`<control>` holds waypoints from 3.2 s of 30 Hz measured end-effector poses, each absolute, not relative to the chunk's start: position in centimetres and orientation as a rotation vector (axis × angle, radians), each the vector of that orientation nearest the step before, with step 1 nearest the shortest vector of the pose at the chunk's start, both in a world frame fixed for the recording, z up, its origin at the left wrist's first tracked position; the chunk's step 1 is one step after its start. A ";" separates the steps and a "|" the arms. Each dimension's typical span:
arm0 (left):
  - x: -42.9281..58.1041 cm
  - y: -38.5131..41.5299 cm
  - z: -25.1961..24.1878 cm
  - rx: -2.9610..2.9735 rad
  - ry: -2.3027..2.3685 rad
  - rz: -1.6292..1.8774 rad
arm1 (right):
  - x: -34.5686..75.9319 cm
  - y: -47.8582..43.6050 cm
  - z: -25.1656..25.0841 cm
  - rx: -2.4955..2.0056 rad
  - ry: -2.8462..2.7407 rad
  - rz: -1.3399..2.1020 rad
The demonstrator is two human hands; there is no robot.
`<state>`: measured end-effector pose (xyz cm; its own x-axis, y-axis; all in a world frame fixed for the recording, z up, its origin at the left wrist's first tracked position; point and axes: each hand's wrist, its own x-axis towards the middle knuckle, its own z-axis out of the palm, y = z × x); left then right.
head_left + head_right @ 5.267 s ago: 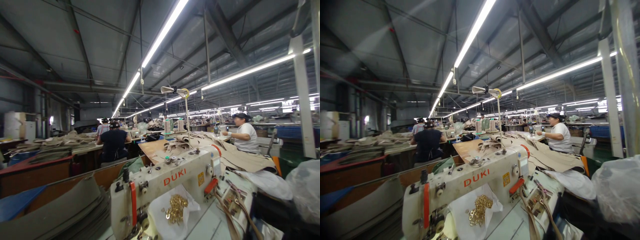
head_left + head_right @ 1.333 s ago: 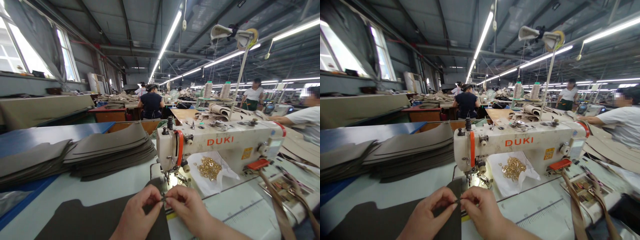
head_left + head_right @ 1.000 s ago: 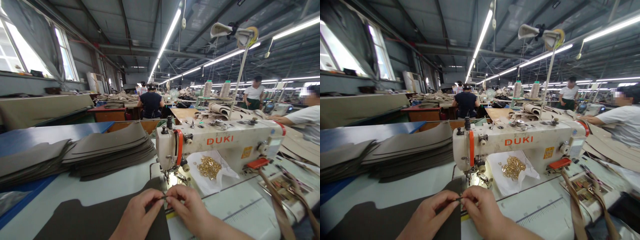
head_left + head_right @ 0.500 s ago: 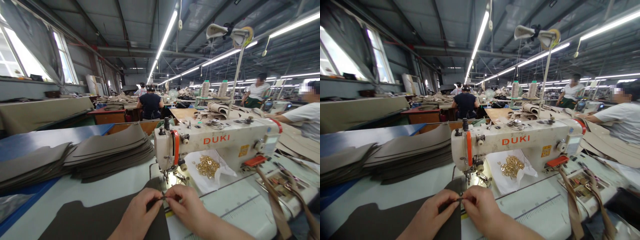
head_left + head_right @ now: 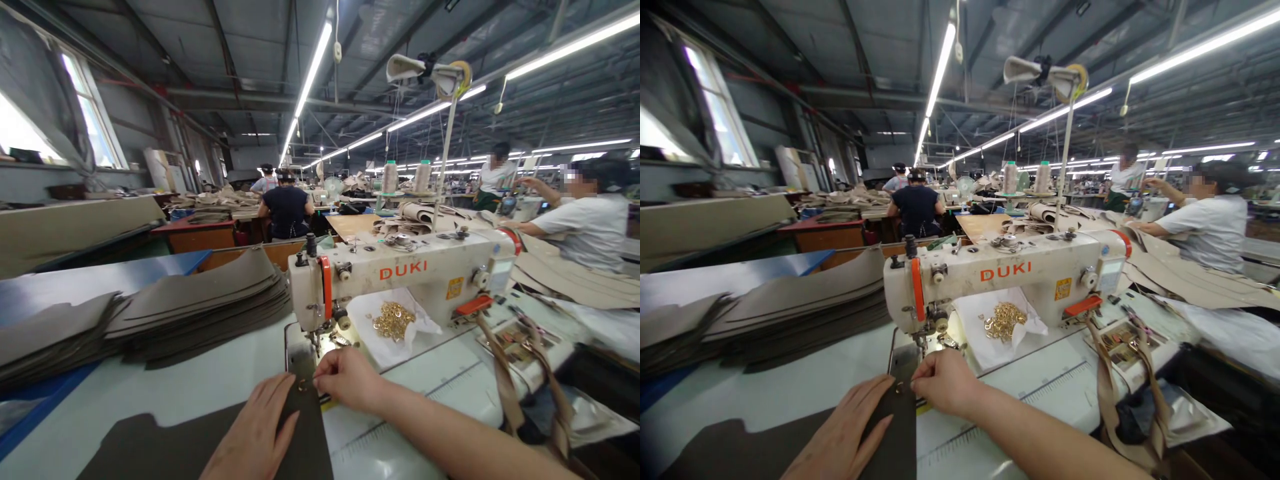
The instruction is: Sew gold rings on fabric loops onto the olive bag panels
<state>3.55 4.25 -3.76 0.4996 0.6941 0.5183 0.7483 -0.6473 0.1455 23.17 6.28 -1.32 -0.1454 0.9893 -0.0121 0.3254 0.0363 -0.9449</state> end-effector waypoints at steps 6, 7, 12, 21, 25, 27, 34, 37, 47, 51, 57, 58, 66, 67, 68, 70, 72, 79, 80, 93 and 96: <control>3.7 4.3 -3.7 -2.630 -1.275 -0.896 | 22.6 7.3 -0.1 -1.482 -1.544 1.335; 3.7 4.3 -3.5 -2.630 -1.271 -0.907 | 22.4 7.4 0.1 -1.495 -1.549 1.345; 4.5 4.8 -2.1 -2.713 -1.232 -0.919 | 22.1 8.0 0.5 -1.530 -1.610 1.381; 6.7 6.3 -1.9 -2.730 -1.019 -0.906 | 22.1 9.6 0.6 -1.600 -1.812 1.354; 6.9 6.4 -1.9 -2.734 -1.044 -0.863 | 22.5 9.4 0.3 -1.586 -1.912 1.215; 6.9 6.3 -1.7 -2.746 -1.064 -0.860 | 23.0 8.7 0.1 -1.566 -1.957 1.087; 6.9 6.2 -1.6 -2.767 -1.140 -0.896 | 25.3 5.5 -0.9 -1.292 -2.194 0.549; 6.9 6.1 -1.6 -2.766 -1.145 -0.920 | 25.6 5.1 -1.4 -1.145 -2.368 0.235; 6.9 6.3 -1.6 -2.808 -1.119 -0.802 | 25.4 5.3 -1.8 -1.060 -2.469 -0.051; 7.0 6.3 -1.5 -2.784 -1.094 -0.798 | 26.2 5.0 -1.3 -0.986 -2.533 -0.071; 6.9 6.2 -1.9 -2.765 -1.055 -0.861 | 28.3 3.4 -0.3 -0.785 -2.756 -0.207; 6.8 6.2 -1.9 -2.761 -1.058 -0.867 | 28.3 3.2 -0.2 -0.766 -2.779 -0.230; 6.9 6.2 -1.9 -2.725 -1.055 -0.919 | 26.6 3.8 -0.8 -0.808 -2.694 -0.183; 6.9 6.1 -1.9 -2.724 -1.049 -0.928 | 26.4 3.9 -1.0 -0.810 -2.664 -0.165; 6.8 6.1 -1.9 -2.722 -1.042 -0.933 | 26.3 4.0 -1.1 -0.797 -2.640 -0.150; 6.8 6.1 -2.0 -2.719 -1.034 -0.936 | 26.1 4.1 -1.5 -0.730 -2.615 -0.144; 6.8 6.1 -2.2 -2.723 -1.040 -0.920 | 25.9 4.3 -1.8 -0.665 -2.612 -0.146; 6.9 6.3 -2.6 -2.701 -1.017 -0.937 | 25.8 4.5 -2.1 -0.635 -2.584 -0.097; 6.8 6.3 -2.6 -2.692 -1.008 -0.953 | 25.8 4.5 -2.1 -0.634 -2.581 -0.091; 6.5 6.6 -2.7 -2.718 -0.959 -1.001 | 25.3 5.4 -3.5 -0.572 -2.518 -0.181; 6.5 6.7 -2.8 -2.716 -0.960 -0.997 | 25.3 5.5 -4.0 -0.577 -2.516 -0.160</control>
<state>6.51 6.70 -2.84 0.5887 0.5292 0.6110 0.5904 -0.7978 0.1221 25.29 5.53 -4.02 -0.7577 0.3689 0.5383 0.4341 0.9008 -0.0062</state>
